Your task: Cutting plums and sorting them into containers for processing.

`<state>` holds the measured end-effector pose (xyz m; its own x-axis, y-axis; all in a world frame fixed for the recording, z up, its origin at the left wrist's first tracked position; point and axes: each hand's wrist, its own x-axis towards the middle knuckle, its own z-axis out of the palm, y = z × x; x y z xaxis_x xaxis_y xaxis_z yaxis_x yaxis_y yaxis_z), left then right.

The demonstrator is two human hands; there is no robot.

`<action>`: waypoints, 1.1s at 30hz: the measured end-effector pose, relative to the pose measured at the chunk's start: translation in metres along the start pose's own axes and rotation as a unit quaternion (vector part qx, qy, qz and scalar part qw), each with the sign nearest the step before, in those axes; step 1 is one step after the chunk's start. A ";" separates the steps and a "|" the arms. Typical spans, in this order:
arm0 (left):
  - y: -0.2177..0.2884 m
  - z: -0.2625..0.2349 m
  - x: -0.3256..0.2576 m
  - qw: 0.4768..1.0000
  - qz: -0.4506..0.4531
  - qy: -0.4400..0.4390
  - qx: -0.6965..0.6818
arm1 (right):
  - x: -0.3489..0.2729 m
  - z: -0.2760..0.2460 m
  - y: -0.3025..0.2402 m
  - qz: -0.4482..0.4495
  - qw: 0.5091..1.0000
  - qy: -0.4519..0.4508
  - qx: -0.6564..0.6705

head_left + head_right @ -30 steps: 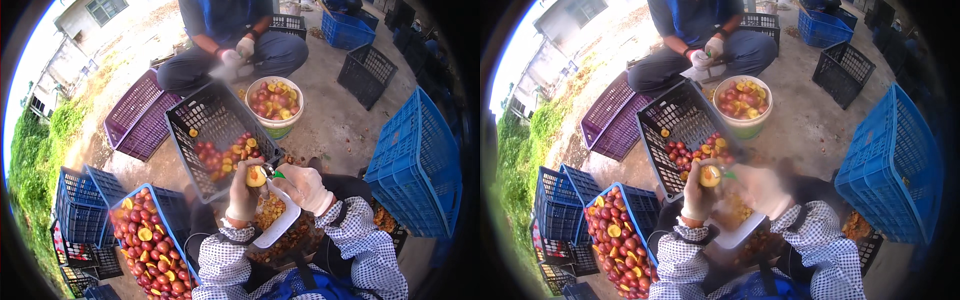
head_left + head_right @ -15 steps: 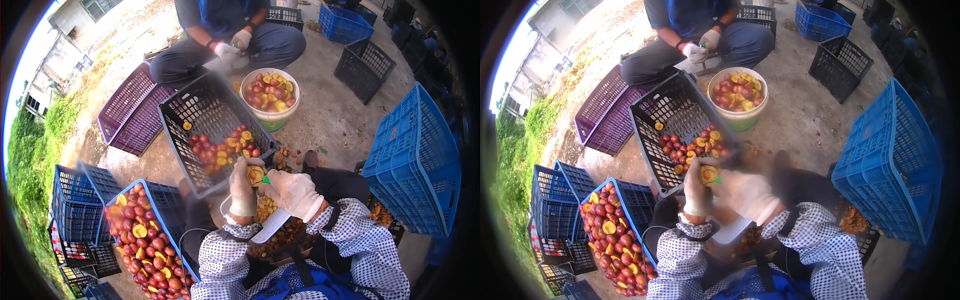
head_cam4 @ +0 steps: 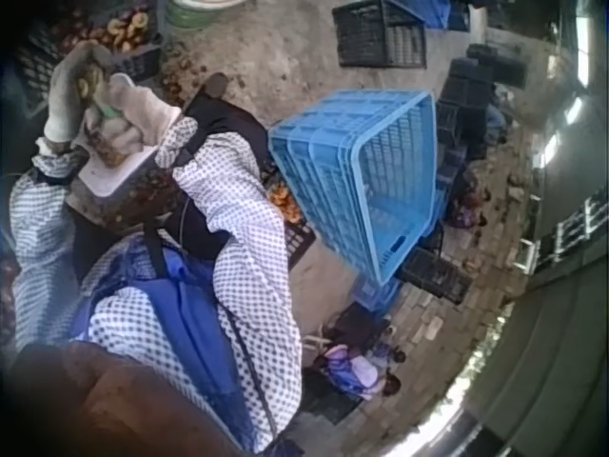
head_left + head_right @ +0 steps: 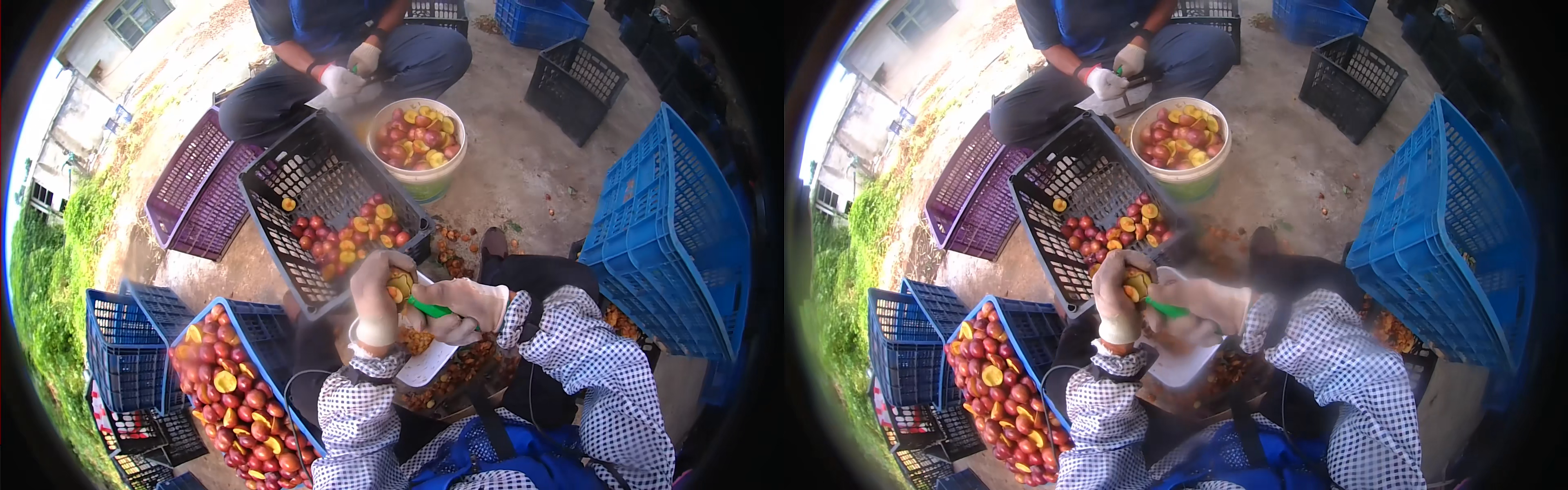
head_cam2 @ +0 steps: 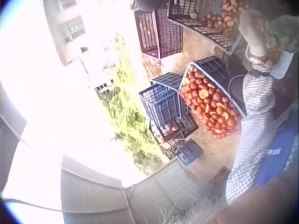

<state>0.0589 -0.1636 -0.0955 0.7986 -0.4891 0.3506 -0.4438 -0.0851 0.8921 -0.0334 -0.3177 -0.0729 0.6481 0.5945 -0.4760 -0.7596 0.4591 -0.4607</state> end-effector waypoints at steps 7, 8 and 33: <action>-0.015 -0.025 0.009 0.807 -0.384 0.055 -0.445 | 0.000 -0.012 0.013 -0.064 0.590 0.152 -0.790; -0.017 -0.030 0.008 0.815 -0.364 0.050 -0.448 | 0.007 -0.014 0.017 -0.048 0.581 0.192 -0.790; 0.107 -0.179 -0.224 0.872 -0.236 0.416 0.107 | 0.033 -0.042 0.029 -0.174 0.612 0.285 -0.717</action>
<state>-0.0947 0.0925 -0.0277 0.8917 0.4354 0.1238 0.0191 -0.3095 0.9507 -0.0316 -0.3127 -0.1337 0.9812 0.1114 -0.1577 -0.0049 -0.8021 -0.5972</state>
